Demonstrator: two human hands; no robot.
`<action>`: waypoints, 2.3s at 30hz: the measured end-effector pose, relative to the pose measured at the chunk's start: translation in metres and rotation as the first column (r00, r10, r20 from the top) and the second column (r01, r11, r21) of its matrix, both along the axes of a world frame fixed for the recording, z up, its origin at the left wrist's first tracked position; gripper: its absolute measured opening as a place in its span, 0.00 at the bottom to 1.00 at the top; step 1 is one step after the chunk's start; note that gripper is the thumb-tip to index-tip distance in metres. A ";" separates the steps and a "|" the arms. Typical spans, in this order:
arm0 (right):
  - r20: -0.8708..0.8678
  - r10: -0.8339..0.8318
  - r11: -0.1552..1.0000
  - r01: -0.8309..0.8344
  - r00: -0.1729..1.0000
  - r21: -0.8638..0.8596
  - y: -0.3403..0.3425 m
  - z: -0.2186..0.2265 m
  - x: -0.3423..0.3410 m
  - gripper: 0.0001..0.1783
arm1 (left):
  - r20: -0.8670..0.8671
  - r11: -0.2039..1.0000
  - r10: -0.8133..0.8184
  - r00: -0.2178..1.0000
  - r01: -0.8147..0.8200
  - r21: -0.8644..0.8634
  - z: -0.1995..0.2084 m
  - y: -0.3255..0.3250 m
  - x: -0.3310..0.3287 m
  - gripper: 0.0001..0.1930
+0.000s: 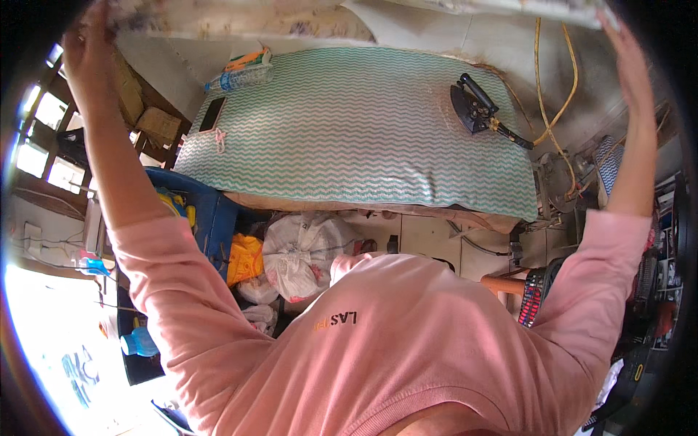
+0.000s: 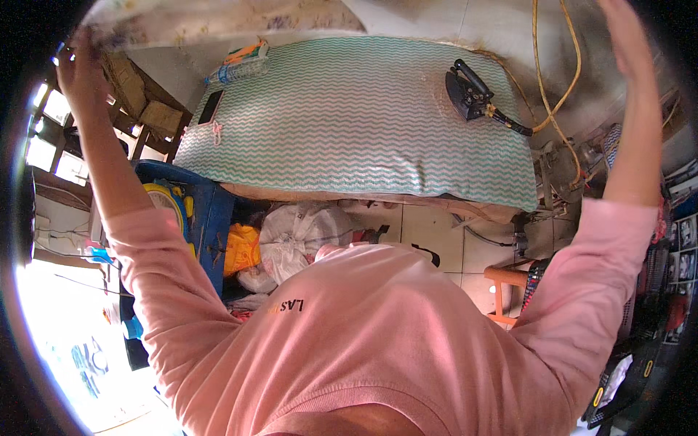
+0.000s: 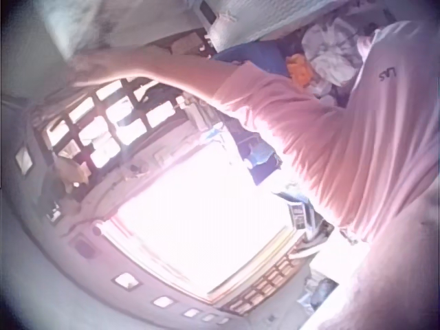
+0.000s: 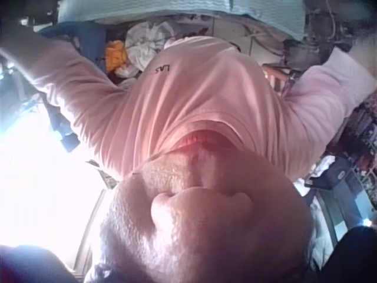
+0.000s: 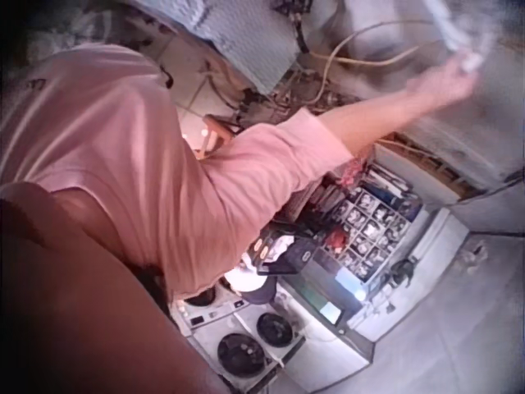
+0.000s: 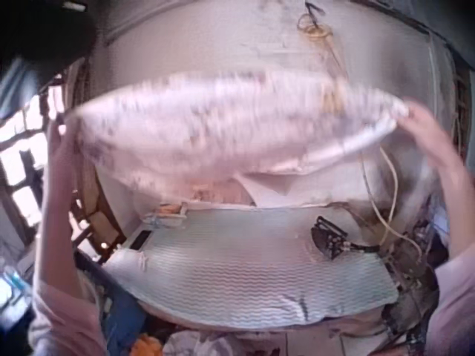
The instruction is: The person irons a series of cloths by hand using an iron on an ironing board. The person spreads each piece of cloth flat on the board, glides the iron over the surface, folds the cloth, and places it into a nearby laundry basket.
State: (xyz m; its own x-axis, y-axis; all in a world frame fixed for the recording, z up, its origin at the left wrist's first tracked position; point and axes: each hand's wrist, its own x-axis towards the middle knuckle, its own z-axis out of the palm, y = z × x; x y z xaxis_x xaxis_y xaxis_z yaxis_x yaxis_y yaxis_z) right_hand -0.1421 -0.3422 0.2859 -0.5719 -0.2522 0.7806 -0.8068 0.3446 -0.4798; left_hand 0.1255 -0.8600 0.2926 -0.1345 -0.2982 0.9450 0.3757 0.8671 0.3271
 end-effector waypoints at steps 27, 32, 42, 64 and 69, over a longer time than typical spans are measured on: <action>0.868 0.206 0.978 -0.121 0.451 -0.169 -0.044 -0.290 -0.022 0.12 | 0.531 0.701 -0.603 0.596 0.078 0.709 -0.283 0.025 -0.019 0.08; 0.783 -0.020 0.998 -0.028 0.622 0.047 -0.093 -0.362 -0.120 0.15 | 0.489 0.615 -0.674 0.554 0.054 0.787 -0.337 -0.021 -0.133 0.11; 0.732 -0.362 0.913 0.060 0.577 0.404 -0.129 -0.439 -0.177 0.28 | 0.725 0.719 -0.687 0.036 -0.106 0.687 -0.407 -0.046 -0.225 0.25; 0.437 -0.199 0.623 -0.231 0.877 0.747 -0.132 -0.425 -0.183 0.22 | 0.697 0.695 -0.714 -0.067 0.051 0.717 -0.325 -0.056 -0.180 0.18; 0.534 -0.253 0.636 -0.277 0.807 0.720 -0.129 -0.441 -0.188 0.21 | 0.785 0.784 -0.620 -0.005 0.022 0.620 -0.315 -0.050 -0.168 0.17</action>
